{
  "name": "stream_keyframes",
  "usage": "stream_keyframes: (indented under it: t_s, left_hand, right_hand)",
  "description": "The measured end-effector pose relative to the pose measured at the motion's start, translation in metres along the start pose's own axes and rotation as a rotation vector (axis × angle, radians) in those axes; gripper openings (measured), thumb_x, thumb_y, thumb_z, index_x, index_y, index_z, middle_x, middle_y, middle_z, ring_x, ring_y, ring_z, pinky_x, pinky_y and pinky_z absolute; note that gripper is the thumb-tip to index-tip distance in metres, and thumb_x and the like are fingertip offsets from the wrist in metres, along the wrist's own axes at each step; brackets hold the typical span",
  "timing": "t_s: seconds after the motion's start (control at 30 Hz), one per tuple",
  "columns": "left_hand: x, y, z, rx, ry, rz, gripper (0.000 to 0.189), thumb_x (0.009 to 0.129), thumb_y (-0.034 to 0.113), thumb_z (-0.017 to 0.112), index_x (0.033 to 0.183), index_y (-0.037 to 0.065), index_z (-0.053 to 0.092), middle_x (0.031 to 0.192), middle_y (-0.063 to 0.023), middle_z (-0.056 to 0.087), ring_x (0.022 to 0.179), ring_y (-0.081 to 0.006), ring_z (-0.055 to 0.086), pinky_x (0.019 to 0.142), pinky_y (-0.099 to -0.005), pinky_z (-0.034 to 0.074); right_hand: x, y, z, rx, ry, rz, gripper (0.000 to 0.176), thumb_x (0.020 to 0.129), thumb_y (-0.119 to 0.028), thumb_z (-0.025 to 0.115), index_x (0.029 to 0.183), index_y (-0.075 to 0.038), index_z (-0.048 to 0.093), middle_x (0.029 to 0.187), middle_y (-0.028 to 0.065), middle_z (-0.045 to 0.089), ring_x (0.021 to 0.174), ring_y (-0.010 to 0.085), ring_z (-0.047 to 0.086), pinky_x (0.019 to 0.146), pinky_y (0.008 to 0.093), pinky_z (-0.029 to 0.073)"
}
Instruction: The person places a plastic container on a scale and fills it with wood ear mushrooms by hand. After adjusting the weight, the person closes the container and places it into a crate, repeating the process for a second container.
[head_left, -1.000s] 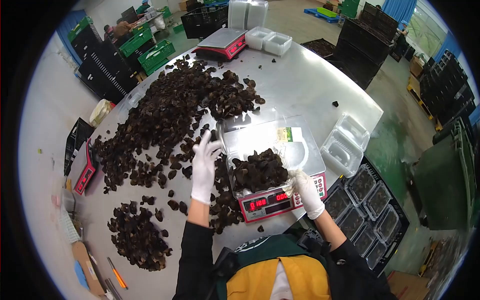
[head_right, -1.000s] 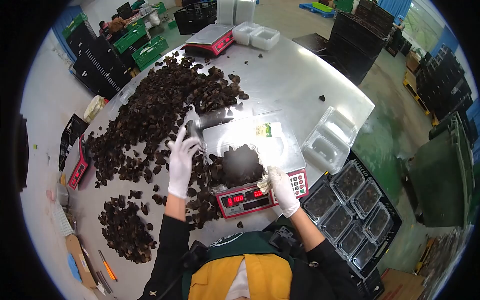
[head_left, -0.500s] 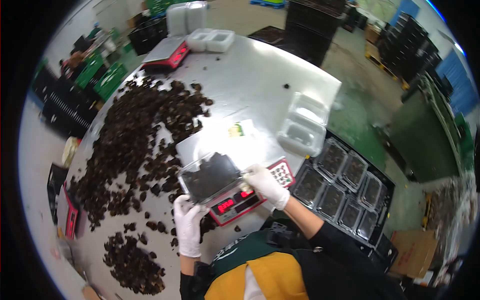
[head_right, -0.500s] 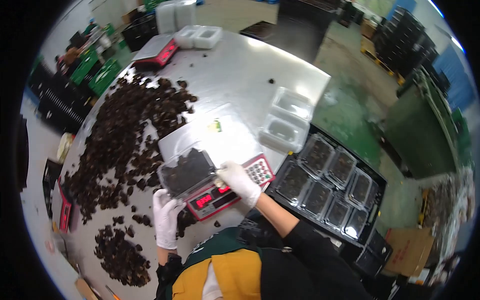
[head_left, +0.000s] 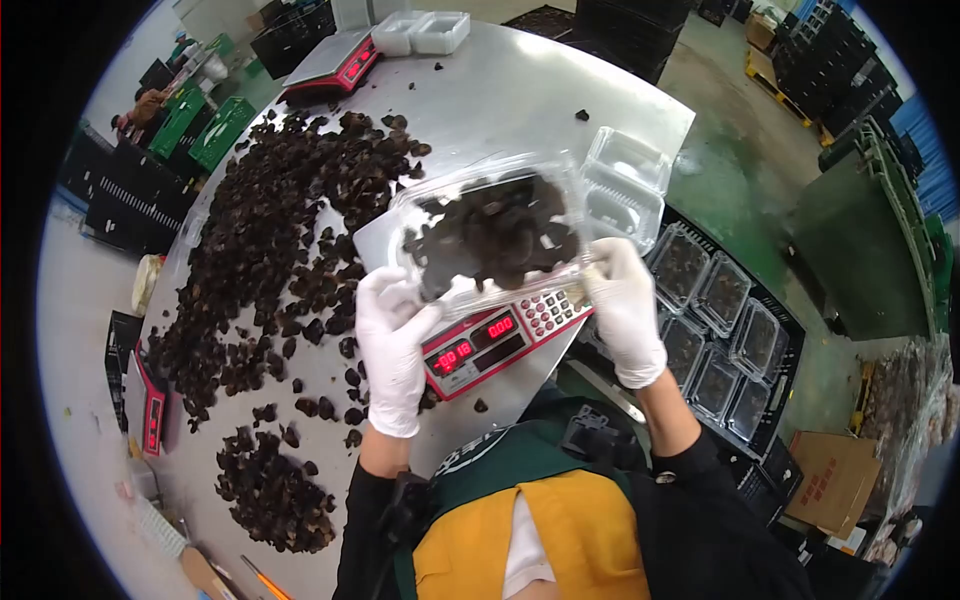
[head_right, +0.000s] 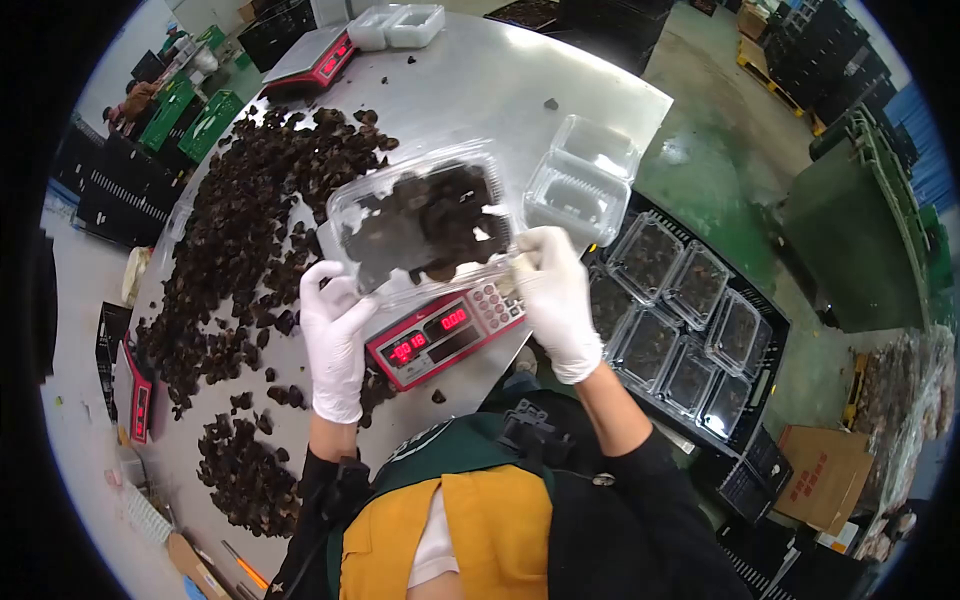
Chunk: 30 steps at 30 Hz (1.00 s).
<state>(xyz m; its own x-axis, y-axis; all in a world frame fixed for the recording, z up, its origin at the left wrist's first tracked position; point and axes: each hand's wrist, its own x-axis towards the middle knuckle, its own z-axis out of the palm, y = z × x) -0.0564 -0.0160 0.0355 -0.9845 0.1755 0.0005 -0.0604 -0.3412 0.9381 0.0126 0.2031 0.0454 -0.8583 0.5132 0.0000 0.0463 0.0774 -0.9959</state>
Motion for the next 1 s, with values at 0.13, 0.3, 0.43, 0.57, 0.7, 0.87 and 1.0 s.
stream_keyframes:
  t_s: [0.13,0.3,0.43,0.57,0.7,0.87,1.0]
  left_hand:
    - [0.001,-0.001,0.009,-0.046,-0.095,0.020,0.047,0.079,-0.013,0.064,0.120,0.002,0.047,0.094,-0.0050,0.058,0.089,-0.0137,0.060,0.081,-0.0281,0.052]
    - [-0.005,0.000,0.007,0.270,-0.200,-0.099,0.039,0.094,0.003,0.052,0.132,-0.003,0.047,0.110,-0.0095,0.060,0.091,-0.0168,0.062,0.087,-0.0288,0.050]
    - [-0.013,-0.004,-0.014,0.251,-0.053,-0.139,0.032,0.097,0.008,0.051,0.127,-0.002,0.052,0.116,-0.0094,0.059,0.098,-0.0164,0.060,0.090,-0.0296,0.048]
    - [-0.015,-0.024,-0.062,0.242,-0.019,-0.160,0.031,0.099,0.013,0.051,0.127,-0.001,0.053,0.115,-0.0071,0.059,0.098,-0.0144,0.057,0.093,-0.0305,0.047]
    - [-0.015,-0.023,-0.061,0.235,0.016,-0.161,0.028,0.099,0.012,0.050,0.122,-0.003,0.055,0.108,-0.0085,0.059,0.094,-0.0146,0.057,0.091,-0.0292,0.048]
    - [-0.014,-0.028,-0.057,0.202,0.021,-0.166,0.025,0.098,0.011,0.051,0.117,-0.003,0.057,0.104,-0.0073,0.060,0.093,-0.0145,0.057,0.090,-0.0295,0.048]
    - [-0.018,-0.026,-0.044,0.236,0.015,-0.193,0.023,0.097,0.010,0.053,0.116,-0.002,0.059,0.105,-0.0080,0.061,0.094,-0.0155,0.059,0.089,-0.0294,0.049]
  right_hand:
    - [-0.003,-0.002,-0.026,0.167,0.062,-0.032,0.015,0.089,-0.006,0.061,0.101,0.001,0.057,0.084,0.0038,0.061,0.067,0.0077,0.056,0.063,0.0217,0.046]
    - [-0.008,-0.001,-0.102,0.418,0.073,0.056,0.014,0.089,-0.010,0.060,0.095,0.002,0.061,0.078,0.0060,0.061,0.066,0.0132,0.060,0.058,0.0260,0.047]
    - [-0.024,0.060,-0.215,0.528,0.384,0.177,0.012,0.087,-0.010,0.063,0.089,0.001,0.063,0.079,0.0094,0.064,0.071,0.0197,0.064,0.061,0.0290,0.051]
    - [-0.059,0.115,-0.314,0.570,0.884,0.130,0.011,0.086,-0.008,0.062,0.084,0.003,0.060,0.075,0.0148,0.063,0.067,0.0249,0.064,0.059,0.0318,0.053]
    - [-0.077,0.196,-0.400,0.490,1.201,-0.069,0.016,0.092,-0.009,0.056,0.090,0.006,0.057,0.093,0.0234,0.065,0.083,0.0316,0.066,0.071,0.0371,0.056]
    - [-0.100,0.306,-0.455,0.440,0.995,0.368,0.030,0.097,-0.024,0.055,0.083,0.002,0.057,0.080,0.0174,0.064,0.077,0.0312,0.067,0.069,0.0439,0.054]
    - [-0.031,0.282,-0.372,-0.061,0.843,0.457,0.033,0.096,-0.026,0.054,0.074,-0.002,0.059,0.063,0.0103,0.061,0.049,0.0212,0.061,0.042,0.0319,0.047]
